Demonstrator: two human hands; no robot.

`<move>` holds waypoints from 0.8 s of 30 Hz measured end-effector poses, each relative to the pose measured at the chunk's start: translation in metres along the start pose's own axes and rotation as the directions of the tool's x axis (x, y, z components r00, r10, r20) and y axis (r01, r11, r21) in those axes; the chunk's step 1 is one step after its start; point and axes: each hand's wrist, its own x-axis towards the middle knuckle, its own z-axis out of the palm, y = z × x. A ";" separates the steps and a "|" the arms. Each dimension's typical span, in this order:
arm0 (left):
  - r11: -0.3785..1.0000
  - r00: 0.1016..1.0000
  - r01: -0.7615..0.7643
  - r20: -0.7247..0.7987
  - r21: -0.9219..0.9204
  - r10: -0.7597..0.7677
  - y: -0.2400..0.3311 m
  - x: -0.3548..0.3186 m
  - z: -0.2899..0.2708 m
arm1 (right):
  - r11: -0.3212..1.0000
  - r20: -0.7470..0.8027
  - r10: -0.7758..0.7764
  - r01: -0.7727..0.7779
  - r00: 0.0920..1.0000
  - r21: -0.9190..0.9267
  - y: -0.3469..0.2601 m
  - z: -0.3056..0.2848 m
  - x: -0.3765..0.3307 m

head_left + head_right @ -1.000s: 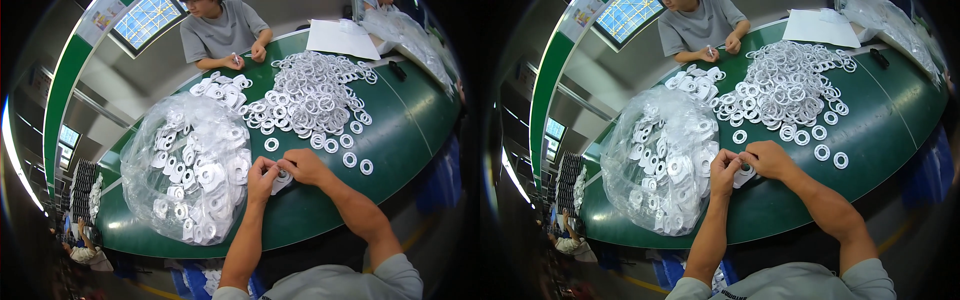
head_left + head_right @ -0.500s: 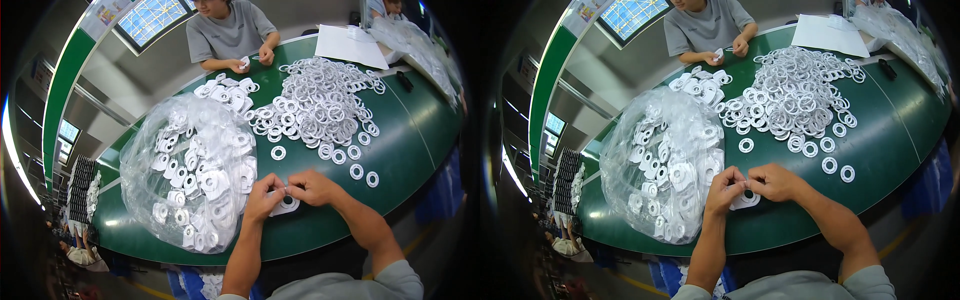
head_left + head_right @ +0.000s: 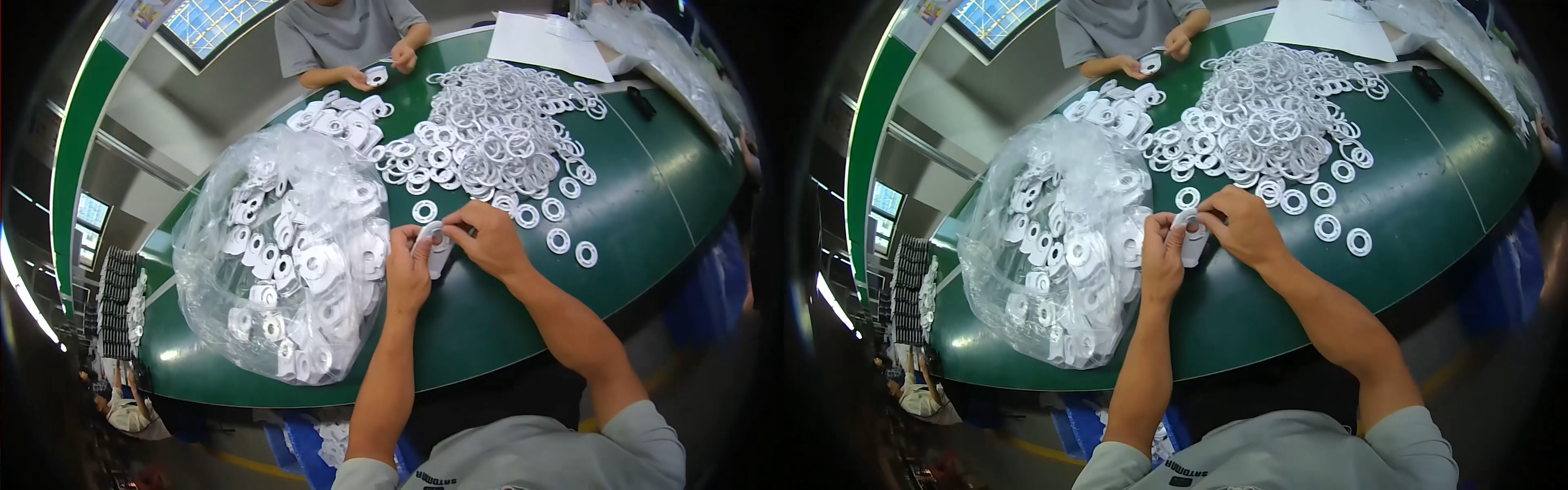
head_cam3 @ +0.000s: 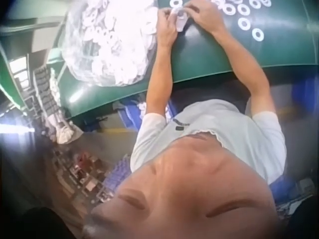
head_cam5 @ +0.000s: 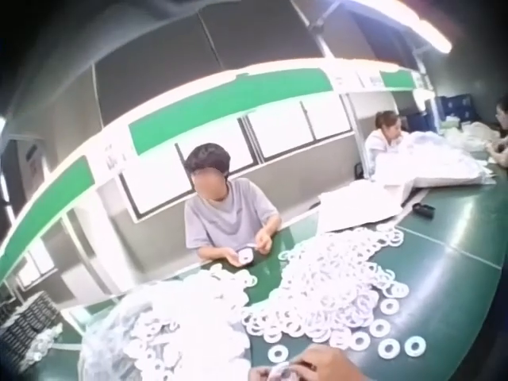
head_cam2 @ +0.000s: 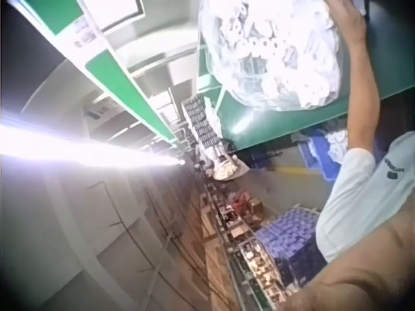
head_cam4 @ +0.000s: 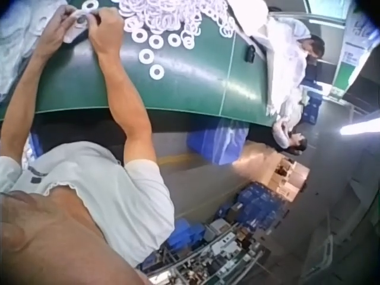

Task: The recorder is assembling small plastic and metal rings using a handheld jig at a factory workbench.

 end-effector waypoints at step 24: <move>0.914 0.988 -0.095 -0.076 0.395 0.135 0.003 -0.013 0.037 | 0.506 0.175 0.555 -0.497 0.813 0.705 -0.004 0.011 -0.013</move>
